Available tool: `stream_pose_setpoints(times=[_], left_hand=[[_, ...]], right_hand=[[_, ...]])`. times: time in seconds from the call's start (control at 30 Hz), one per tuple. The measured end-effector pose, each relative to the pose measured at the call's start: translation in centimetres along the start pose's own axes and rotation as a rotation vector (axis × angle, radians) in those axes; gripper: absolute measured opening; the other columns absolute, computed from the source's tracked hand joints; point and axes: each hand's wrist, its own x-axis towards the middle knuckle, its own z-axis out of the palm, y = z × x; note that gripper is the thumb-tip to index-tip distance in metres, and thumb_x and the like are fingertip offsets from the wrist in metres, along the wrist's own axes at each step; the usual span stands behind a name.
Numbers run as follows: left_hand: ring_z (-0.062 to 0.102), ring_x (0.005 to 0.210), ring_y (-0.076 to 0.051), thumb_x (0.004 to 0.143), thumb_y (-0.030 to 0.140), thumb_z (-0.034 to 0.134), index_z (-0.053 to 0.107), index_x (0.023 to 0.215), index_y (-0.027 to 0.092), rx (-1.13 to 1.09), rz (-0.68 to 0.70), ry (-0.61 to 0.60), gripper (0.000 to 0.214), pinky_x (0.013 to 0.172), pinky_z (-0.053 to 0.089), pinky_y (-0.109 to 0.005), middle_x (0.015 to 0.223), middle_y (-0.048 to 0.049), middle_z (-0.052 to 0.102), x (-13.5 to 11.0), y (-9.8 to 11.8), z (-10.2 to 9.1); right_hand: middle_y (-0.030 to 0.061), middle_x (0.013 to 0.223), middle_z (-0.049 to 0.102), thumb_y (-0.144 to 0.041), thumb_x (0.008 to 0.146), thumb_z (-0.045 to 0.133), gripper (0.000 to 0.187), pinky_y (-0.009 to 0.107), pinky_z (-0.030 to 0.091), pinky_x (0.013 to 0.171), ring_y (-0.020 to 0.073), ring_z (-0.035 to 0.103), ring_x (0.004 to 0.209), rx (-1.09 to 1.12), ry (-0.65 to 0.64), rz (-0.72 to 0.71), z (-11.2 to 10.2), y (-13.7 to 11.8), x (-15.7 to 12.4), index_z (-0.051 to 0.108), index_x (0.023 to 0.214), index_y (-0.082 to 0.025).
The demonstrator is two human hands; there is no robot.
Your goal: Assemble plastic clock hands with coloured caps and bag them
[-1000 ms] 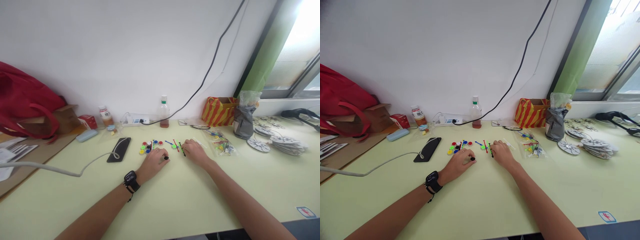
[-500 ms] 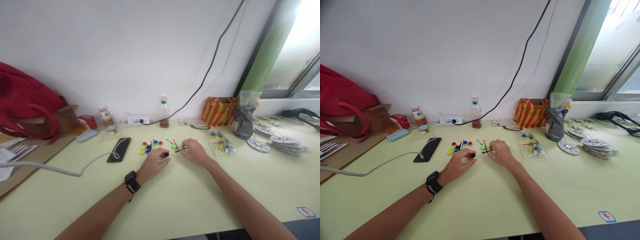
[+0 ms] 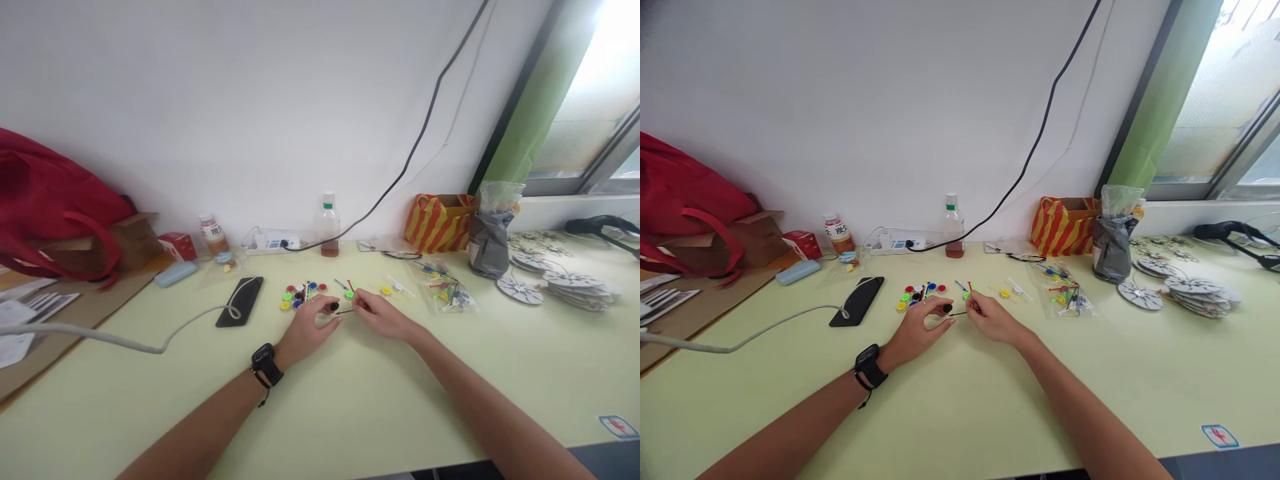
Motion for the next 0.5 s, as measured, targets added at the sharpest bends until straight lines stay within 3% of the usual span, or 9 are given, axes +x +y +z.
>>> stream_pose_setpoints(times=[0.17,0.33,0.5], left_hand=[[0.07,0.096,-0.021,0.092,0.036,0.073,0.069,0.122,0.025,-0.055,-0.005,-0.009,0.033,0.091,0.058,-0.037,0.109,-0.0051,0.074,0.1,0.3,-0.1],[0.071,0.098,-0.02,0.096,0.035,0.068,0.07,0.12,0.023,-0.156,-0.024,-0.018,0.027,0.09,0.06,-0.035,0.112,-0.0058,0.074,0.3,0.4,-0.1],[0.072,0.098,-0.02,0.1,0.035,0.063,0.072,0.117,0.021,-0.241,-0.063,-0.014,0.025,0.09,0.061,-0.035,0.11,-0.0075,0.075,0.5,-0.1,0.2]], right_hand=[[-0.0036,0.079,0.047,-0.038,0.101,0.052,0.017,0.027,0.035,0.064,0.0139,0.043,0.07,0.187,-0.06,-0.009,0.6,-0.8,0.0,0.052,0.096,-0.022],[-0.0005,0.083,0.052,-0.051,0.101,0.053,0.032,0.029,0.038,0.066,0.0145,0.046,0.072,0.293,-0.02,-0.067,1.6,-1.5,0.2,0.056,0.094,-0.021],[0.0018,0.088,0.057,-0.054,0.099,0.056,0.033,0.03,0.042,0.069,0.0156,0.049,0.075,0.401,0.021,-0.102,2.8,-1.2,0.5,0.058,0.104,-0.022]])
